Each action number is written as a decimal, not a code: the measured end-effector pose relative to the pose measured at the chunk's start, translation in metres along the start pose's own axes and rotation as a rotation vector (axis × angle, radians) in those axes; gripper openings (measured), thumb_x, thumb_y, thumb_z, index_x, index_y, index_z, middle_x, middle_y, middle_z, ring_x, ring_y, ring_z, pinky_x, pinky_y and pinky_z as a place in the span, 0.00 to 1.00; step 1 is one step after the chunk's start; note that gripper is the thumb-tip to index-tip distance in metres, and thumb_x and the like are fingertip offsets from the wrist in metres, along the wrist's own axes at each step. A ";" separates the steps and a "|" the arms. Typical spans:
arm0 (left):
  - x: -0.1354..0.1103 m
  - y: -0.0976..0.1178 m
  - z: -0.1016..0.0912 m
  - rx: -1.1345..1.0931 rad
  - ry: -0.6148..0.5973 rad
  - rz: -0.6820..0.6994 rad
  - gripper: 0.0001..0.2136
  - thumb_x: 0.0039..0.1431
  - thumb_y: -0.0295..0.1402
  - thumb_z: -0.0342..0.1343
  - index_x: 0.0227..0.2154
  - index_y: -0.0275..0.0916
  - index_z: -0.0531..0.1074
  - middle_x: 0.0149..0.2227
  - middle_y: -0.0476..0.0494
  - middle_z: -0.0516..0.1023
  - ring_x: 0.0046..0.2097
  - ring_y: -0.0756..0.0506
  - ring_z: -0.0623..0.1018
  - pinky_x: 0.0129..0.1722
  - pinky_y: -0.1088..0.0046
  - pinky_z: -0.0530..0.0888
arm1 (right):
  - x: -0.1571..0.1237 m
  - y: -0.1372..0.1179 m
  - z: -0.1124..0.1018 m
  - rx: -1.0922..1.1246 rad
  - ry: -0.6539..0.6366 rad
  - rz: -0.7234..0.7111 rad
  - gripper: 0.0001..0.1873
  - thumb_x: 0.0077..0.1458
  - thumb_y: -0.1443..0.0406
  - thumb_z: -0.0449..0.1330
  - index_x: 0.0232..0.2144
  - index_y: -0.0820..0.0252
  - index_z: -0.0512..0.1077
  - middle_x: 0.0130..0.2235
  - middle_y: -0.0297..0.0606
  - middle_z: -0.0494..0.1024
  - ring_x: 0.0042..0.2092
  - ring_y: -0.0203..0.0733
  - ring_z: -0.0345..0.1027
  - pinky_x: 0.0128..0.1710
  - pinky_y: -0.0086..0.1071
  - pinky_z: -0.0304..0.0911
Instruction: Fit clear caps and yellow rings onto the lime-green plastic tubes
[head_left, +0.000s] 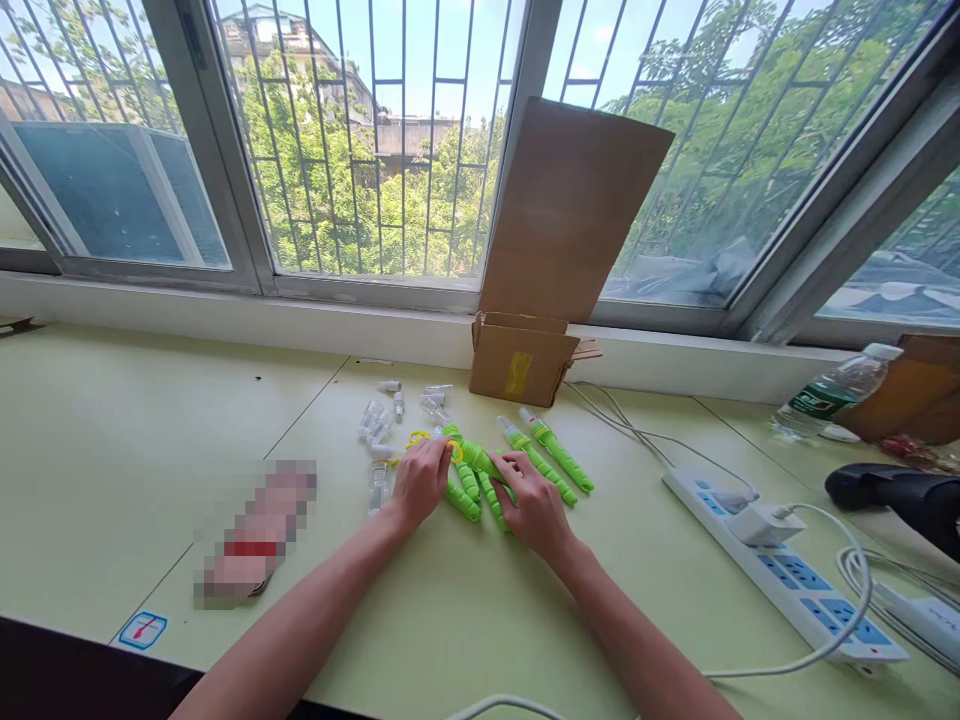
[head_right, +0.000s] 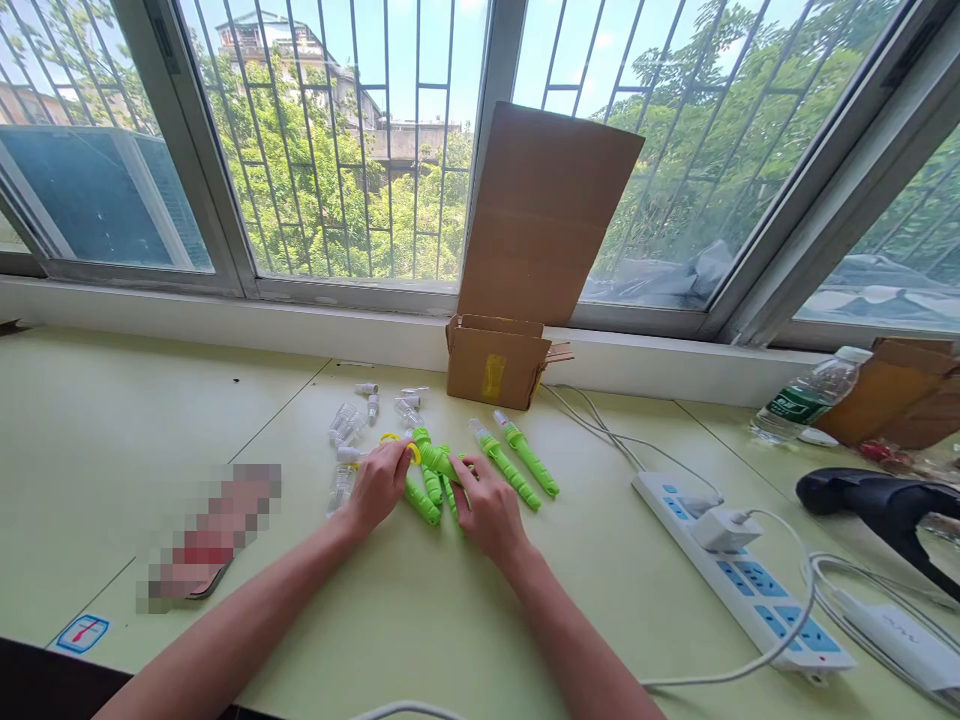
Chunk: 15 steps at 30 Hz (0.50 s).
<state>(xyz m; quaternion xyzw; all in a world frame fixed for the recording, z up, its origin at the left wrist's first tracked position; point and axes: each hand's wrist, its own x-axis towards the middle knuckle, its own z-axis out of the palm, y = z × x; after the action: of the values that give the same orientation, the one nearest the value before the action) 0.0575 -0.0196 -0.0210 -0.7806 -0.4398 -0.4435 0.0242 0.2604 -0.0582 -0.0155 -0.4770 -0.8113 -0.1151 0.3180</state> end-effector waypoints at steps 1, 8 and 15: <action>0.000 0.000 0.000 0.000 -0.003 -0.003 0.12 0.67 0.31 0.42 0.44 0.38 0.69 0.39 0.42 0.78 0.40 0.44 0.77 0.42 0.66 0.73 | 0.000 -0.001 0.000 0.006 -0.002 -0.009 0.19 0.62 0.65 0.50 0.54 0.63 0.68 0.44 0.47 0.73 0.40 0.44 0.71 0.36 0.33 0.67; 0.001 -0.001 0.000 -0.031 0.006 -0.006 0.10 0.66 0.29 0.43 0.45 0.37 0.68 0.39 0.41 0.77 0.40 0.44 0.76 0.41 0.65 0.73 | 0.000 -0.002 0.000 0.027 0.009 -0.047 0.20 0.62 0.66 0.50 0.54 0.63 0.68 0.45 0.48 0.73 0.42 0.45 0.71 0.37 0.34 0.67; 0.000 -0.002 0.000 -0.076 0.037 0.014 0.06 0.64 0.29 0.46 0.39 0.37 0.68 0.35 0.43 0.76 0.38 0.44 0.75 0.38 0.66 0.72 | 0.000 -0.003 0.000 0.017 0.024 -0.063 0.19 0.62 0.66 0.49 0.54 0.63 0.68 0.45 0.49 0.74 0.43 0.46 0.70 0.37 0.34 0.67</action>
<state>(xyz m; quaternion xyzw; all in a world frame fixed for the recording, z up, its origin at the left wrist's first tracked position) 0.0557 -0.0183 -0.0222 -0.7758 -0.4165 -0.4740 0.0056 0.2581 -0.0597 -0.0158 -0.4468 -0.8230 -0.1241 0.3280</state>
